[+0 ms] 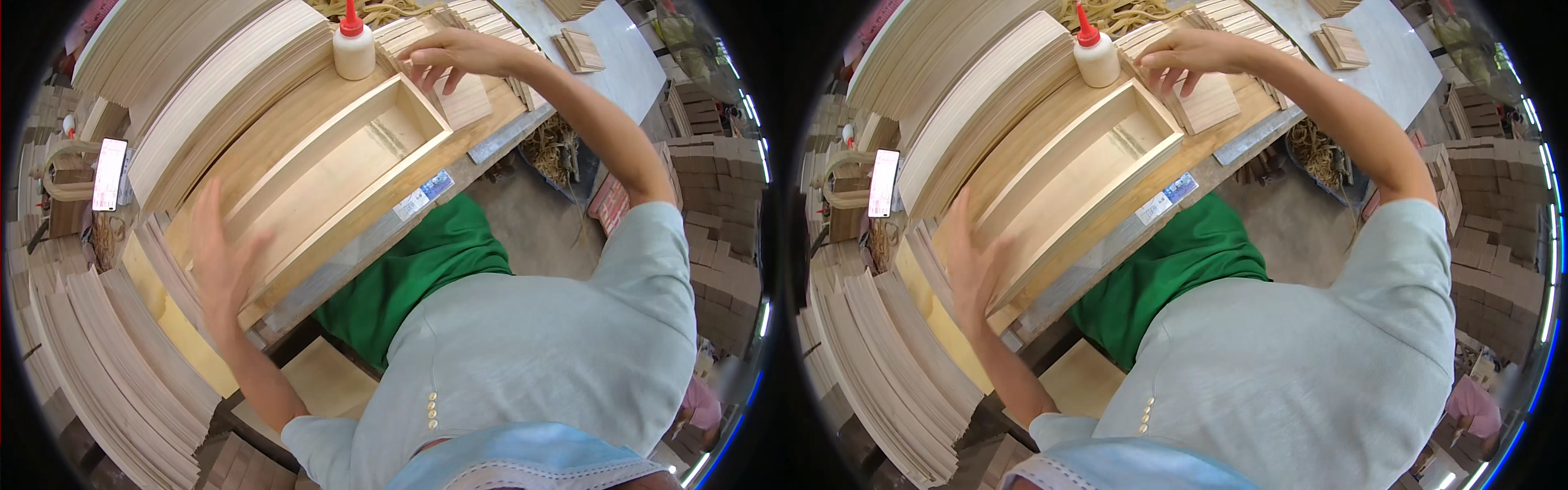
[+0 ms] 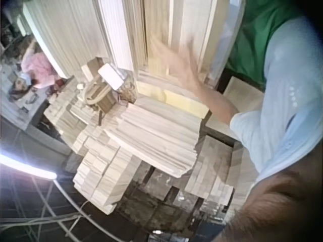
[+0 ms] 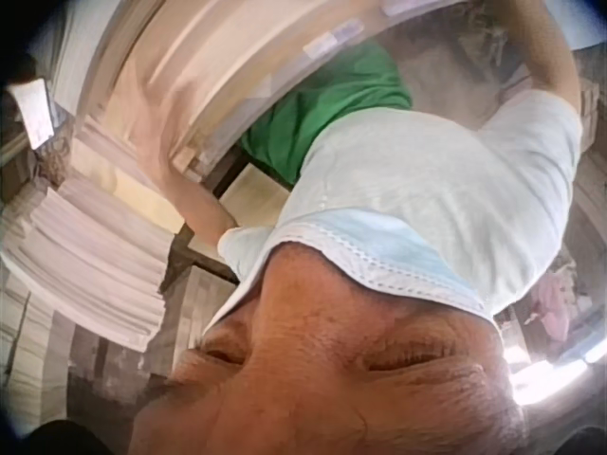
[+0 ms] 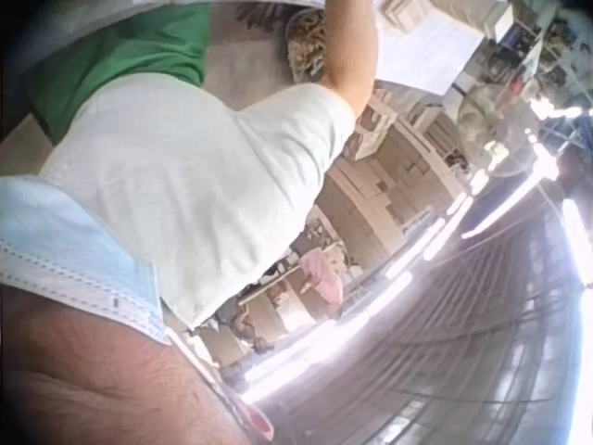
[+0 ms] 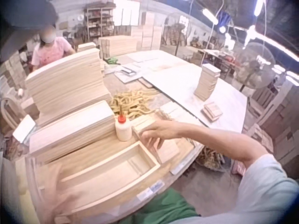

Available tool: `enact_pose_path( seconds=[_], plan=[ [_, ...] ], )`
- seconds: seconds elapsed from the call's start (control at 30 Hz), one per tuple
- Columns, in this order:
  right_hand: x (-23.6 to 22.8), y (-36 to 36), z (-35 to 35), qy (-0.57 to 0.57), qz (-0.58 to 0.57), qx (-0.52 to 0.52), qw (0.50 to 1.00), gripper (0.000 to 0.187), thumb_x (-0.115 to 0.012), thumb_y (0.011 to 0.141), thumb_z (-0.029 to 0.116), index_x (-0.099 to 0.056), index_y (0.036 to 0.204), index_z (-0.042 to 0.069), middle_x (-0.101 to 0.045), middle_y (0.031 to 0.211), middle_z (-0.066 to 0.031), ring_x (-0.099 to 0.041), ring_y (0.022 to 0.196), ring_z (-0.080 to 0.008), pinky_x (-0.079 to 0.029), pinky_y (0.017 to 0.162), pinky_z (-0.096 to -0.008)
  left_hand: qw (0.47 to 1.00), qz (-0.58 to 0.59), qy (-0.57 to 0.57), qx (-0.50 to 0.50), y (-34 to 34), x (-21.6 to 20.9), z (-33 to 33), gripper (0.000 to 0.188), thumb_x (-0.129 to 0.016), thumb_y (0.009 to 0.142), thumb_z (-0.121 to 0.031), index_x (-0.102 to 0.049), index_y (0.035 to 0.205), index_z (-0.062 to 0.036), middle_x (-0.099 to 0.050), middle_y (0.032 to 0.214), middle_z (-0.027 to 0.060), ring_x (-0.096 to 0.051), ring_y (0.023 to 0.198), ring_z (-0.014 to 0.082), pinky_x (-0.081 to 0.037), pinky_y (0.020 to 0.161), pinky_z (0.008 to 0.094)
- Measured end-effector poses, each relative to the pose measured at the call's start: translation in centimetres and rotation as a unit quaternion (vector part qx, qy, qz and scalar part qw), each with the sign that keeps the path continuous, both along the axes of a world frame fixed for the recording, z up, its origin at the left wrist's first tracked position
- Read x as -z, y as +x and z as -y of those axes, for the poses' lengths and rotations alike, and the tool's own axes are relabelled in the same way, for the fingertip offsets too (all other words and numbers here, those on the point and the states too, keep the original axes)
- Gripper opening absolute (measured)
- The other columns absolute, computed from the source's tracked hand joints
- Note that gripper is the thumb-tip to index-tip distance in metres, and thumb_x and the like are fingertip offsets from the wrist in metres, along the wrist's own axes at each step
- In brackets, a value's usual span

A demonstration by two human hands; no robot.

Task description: Gluing and assembling thin wooden sheets to form rectangular boxes at a manufacturing workbench.

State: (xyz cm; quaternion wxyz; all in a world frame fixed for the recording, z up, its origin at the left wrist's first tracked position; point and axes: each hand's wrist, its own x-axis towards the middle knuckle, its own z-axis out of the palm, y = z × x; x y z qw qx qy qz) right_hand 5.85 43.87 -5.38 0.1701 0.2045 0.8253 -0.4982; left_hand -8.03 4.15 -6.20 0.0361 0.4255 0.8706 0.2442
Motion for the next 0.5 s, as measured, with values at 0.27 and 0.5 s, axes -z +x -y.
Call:
enact_pose_path(
  seconds=[0.27,0.5],
  plan=[
    [-0.3,1.4,7.0,0.406,-0.24,-0.33,0.817,0.105,-0.082,0.061,0.041,-0.029,0.145,0.005,-0.034,0.145,-0.0216,-0.028,0.138,-0.0345,-0.024,0.115,-0.0455,0.989,-0.001,-0.147,0.03,1.5,-1.8,4.5,0.117,-0.089,0.044,-0.026,-0.032,0.144,-0.0043,-0.037,0.143,0.0189,-0.032,0.132,0.0377,-0.025,0.11,0.0452],
    [1.3,0.4,7.5,0.343,-0.234,-0.325,0.85,0.107,-0.082,0.057,0.023,-0.026,0.147,0.006,-0.035,0.14,-0.0199,-0.034,0.131,-0.0367,-0.029,0.112,-0.044,0.989,0.009,-0.147,0.006,1.1,-1.3,4.4,0.111,-0.087,0.049,-0.022,-0.033,0.144,-0.0066,-0.042,0.134,0.0183,-0.039,0.123,0.0377,-0.028,0.107,0.0446]
  ],
)
